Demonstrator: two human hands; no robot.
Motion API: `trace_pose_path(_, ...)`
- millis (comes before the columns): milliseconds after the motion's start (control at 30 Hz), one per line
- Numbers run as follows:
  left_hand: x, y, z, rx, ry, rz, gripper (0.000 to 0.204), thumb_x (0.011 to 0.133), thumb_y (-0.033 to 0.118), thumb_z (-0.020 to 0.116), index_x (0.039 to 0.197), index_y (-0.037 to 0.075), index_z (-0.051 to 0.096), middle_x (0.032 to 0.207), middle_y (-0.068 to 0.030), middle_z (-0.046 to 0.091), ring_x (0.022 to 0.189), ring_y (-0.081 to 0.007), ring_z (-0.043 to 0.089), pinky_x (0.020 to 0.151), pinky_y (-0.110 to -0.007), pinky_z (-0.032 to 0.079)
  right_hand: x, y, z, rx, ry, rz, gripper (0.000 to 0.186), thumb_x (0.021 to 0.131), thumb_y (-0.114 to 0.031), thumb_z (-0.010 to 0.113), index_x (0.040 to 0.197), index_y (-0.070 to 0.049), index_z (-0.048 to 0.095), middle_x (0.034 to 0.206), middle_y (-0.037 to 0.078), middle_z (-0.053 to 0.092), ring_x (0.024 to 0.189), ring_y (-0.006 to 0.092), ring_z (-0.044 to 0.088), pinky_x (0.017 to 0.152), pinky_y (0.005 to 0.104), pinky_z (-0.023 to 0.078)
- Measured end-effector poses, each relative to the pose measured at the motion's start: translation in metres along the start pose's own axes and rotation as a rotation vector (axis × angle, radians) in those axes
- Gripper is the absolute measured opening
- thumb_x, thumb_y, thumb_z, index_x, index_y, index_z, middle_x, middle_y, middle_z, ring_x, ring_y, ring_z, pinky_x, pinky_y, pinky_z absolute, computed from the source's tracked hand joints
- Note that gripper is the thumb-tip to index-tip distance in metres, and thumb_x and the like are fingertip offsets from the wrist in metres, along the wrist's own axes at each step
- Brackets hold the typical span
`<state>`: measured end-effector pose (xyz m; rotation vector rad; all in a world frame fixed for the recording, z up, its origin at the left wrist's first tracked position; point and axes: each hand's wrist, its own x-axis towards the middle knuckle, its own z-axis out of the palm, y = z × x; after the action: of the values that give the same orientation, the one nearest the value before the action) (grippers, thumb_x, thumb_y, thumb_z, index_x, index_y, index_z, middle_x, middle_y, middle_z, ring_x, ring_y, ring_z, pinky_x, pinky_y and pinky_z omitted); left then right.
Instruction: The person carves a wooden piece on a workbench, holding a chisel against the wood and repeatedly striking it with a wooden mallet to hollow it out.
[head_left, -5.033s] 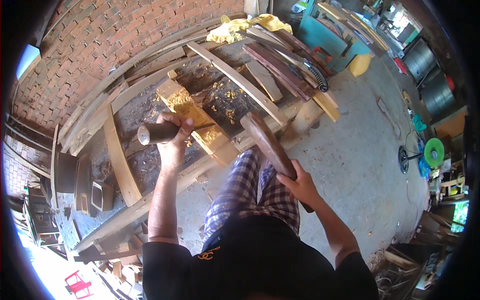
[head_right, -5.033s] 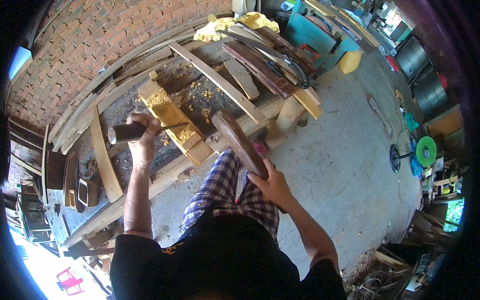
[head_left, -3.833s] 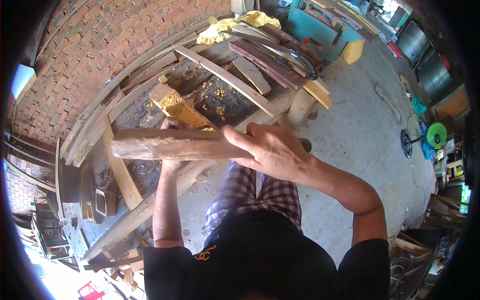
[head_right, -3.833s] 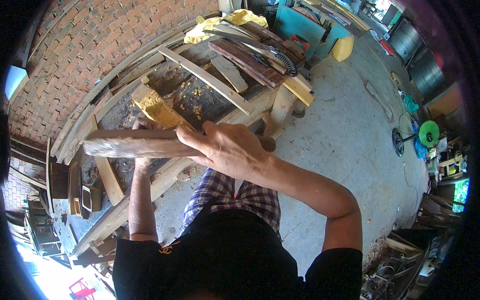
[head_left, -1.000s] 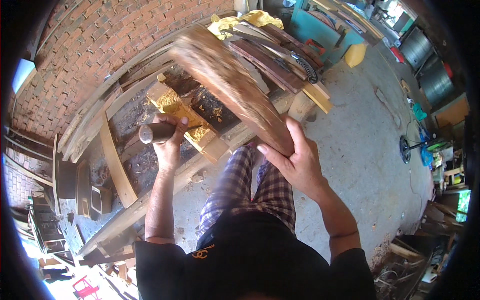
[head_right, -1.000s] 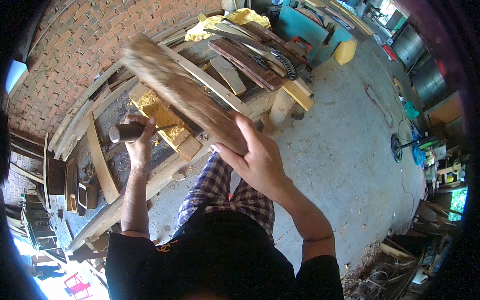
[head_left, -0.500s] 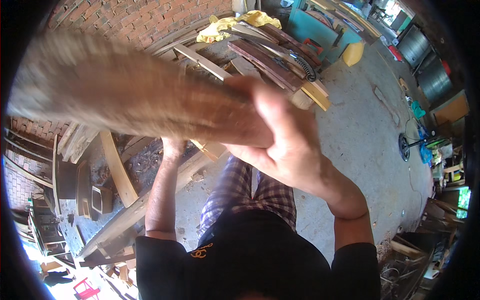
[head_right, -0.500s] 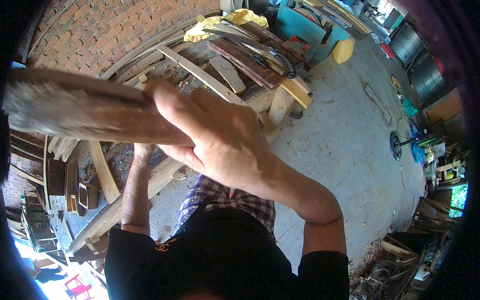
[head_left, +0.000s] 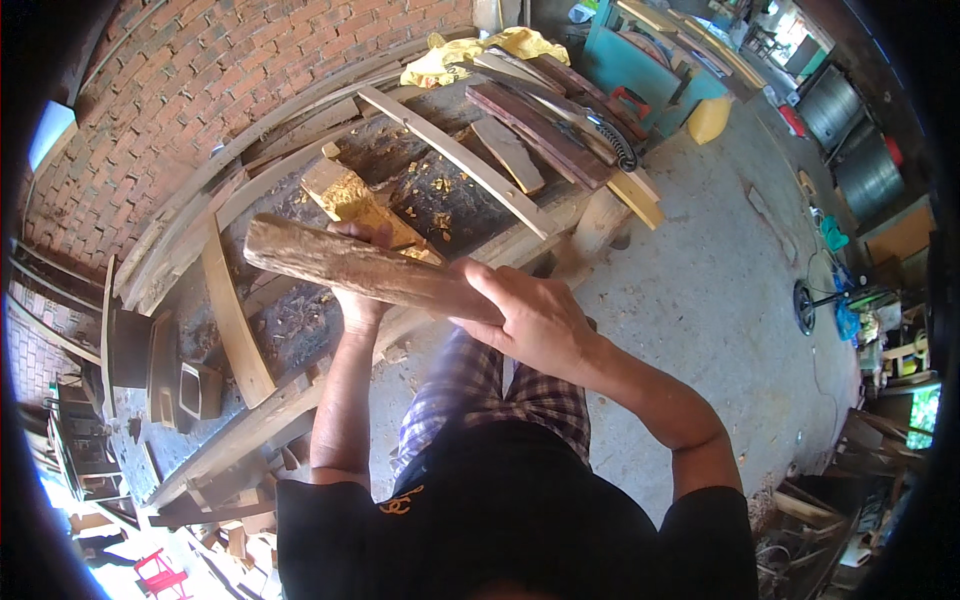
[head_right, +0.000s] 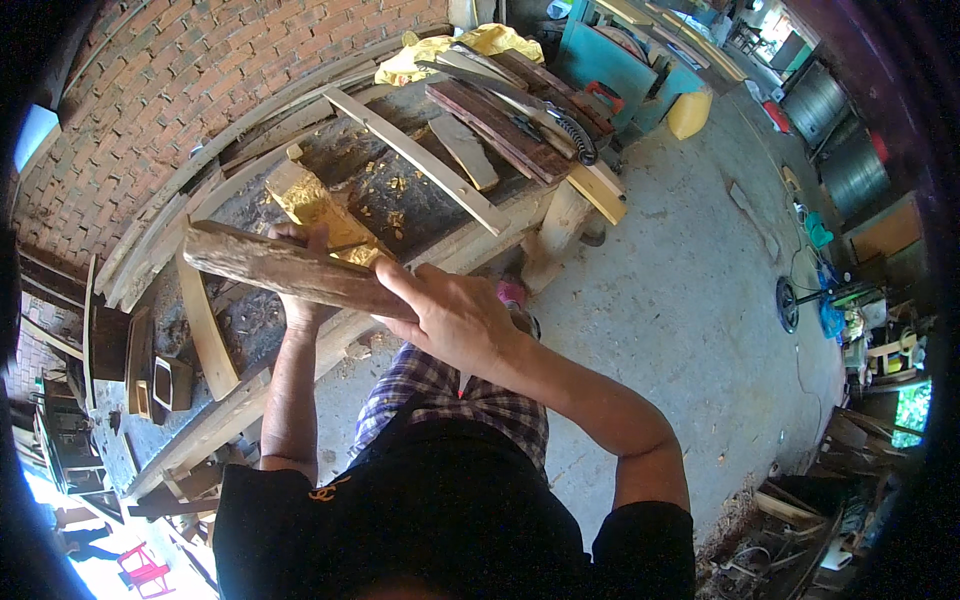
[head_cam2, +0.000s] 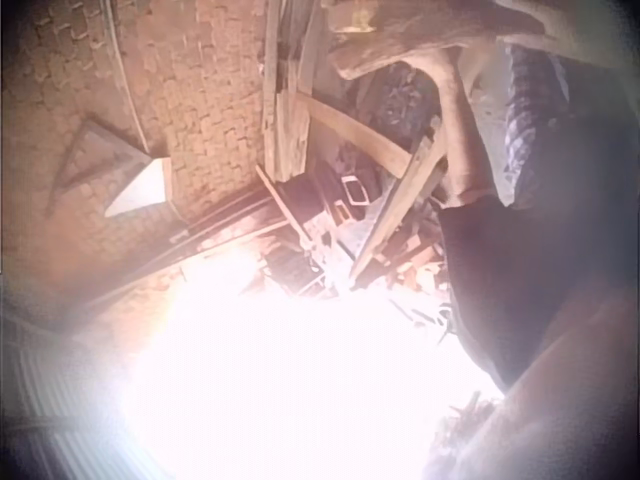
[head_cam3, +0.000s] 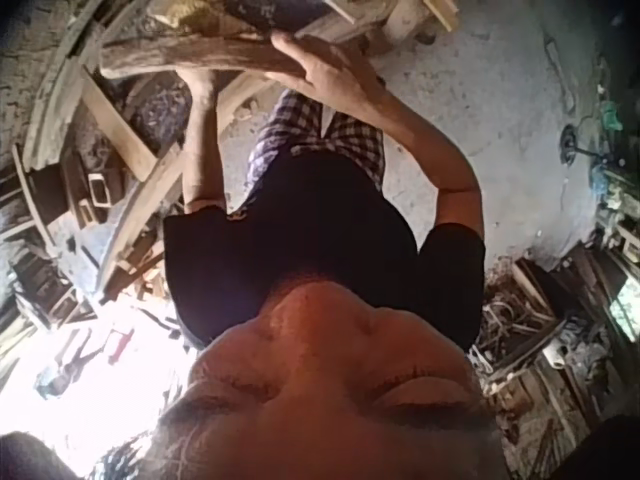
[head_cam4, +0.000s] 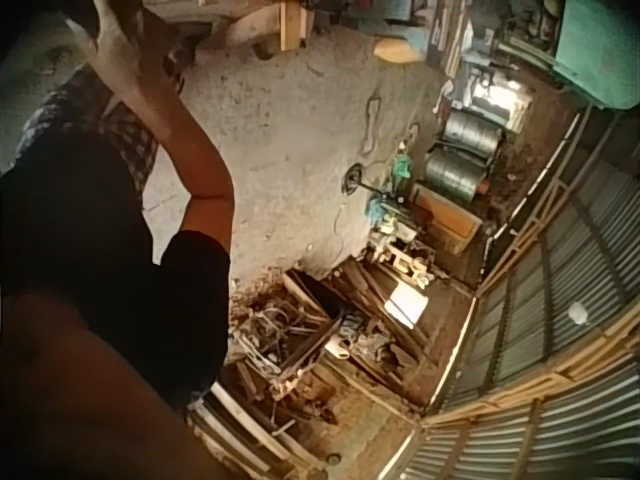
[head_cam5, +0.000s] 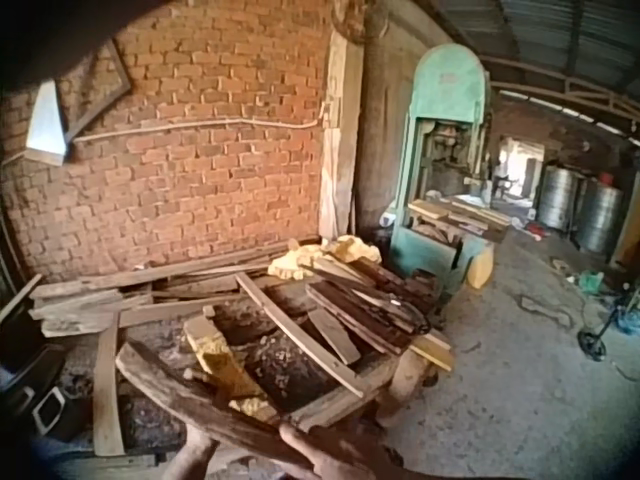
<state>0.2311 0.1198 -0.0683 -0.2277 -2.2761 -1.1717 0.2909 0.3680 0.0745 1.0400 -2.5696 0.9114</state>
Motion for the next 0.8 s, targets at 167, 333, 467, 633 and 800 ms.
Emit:
trace_pose_path(167, 0.000, 0.013, 0.012, 0.037, 0.149, 0.029, 0.025, 0.086, 0.010, 0.067, 0.098, 0.010, 0.046, 0.093, -0.0029, 0.050, 0.089, -0.0145, 0.045, 0.081, -0.030, 0.039, -0.009, -0.001, 0.001, 0.139, 0.114, -0.048, 0.059, 0.076, -0.020, 0.077, 0.124, -0.003, 0.050, 0.093, 0.015, 0.066, 0.078, 0.0298, 0.068, 0.062, 0.0370, 0.056)
trace_pose_path(333, -0.001, 0.028, 0.012, -0.273, 0.109, -0.106, 0.031, 0.093, 0.016, 0.056, 0.123, 0.009, 0.048, 0.110, -0.0081, 0.057, 0.105, -0.0177, 0.052, 0.091, -0.031, 0.043, -0.010, -0.001, 0.011, -0.022, -0.121, 0.129, 0.055, 0.075, -0.017, 0.076, 0.122, -0.003, 0.052, 0.097, 0.014, 0.065, 0.083, 0.0286, 0.067, 0.070, 0.0347, 0.055)
trace_pose_path(467, -0.007, 0.019, 0.011, -0.036, -0.001, -0.366, 0.045, 0.096, 0.025, 0.053, 0.137, 0.010, 0.043, 0.131, -0.0096, 0.048, 0.123, -0.0198, 0.042, 0.106, -0.037, 0.032, -0.018, 0.003, 0.017, -0.032, 0.166, -0.056, 0.060, 0.080, -0.028, 0.073, 0.128, -0.006, 0.045, 0.081, 0.010, 0.060, 0.065, 0.0206, 0.064, 0.053, 0.0312, 0.055)
trace_pose_path(633, -0.031, 0.012, 0.026, -0.045, 0.114, -0.308, 0.032, 0.090, 0.020, 0.063, 0.117, 0.006, 0.054, 0.111, -0.0071, 0.057, 0.107, -0.0181, 0.050, 0.095, -0.033, 0.039, -0.036, 0.010, 0.033, 0.083, 0.313, -0.204, 0.062, 0.080, -0.030, 0.072, 0.130, -0.006, 0.044, 0.078, 0.012, 0.059, 0.063, 0.0227, 0.063, 0.051, 0.0342, 0.052)
trace_pose_path(800, -0.056, 0.015, 0.016, -0.322, 0.316, -0.383, 0.023, 0.089, 0.016, 0.066, 0.106, 0.002, 0.058, 0.098, -0.0029, 0.058, 0.083, -0.0129, 0.055, 0.076, -0.027, 0.048, -0.054, 0.007, 0.052, -0.047, 0.037, 0.047, 0.057, 0.084, -0.032, 0.068, 0.130, -0.008, 0.045, 0.074, 0.011, 0.058, 0.060, 0.0238, 0.060, 0.051, 0.0342, 0.052)
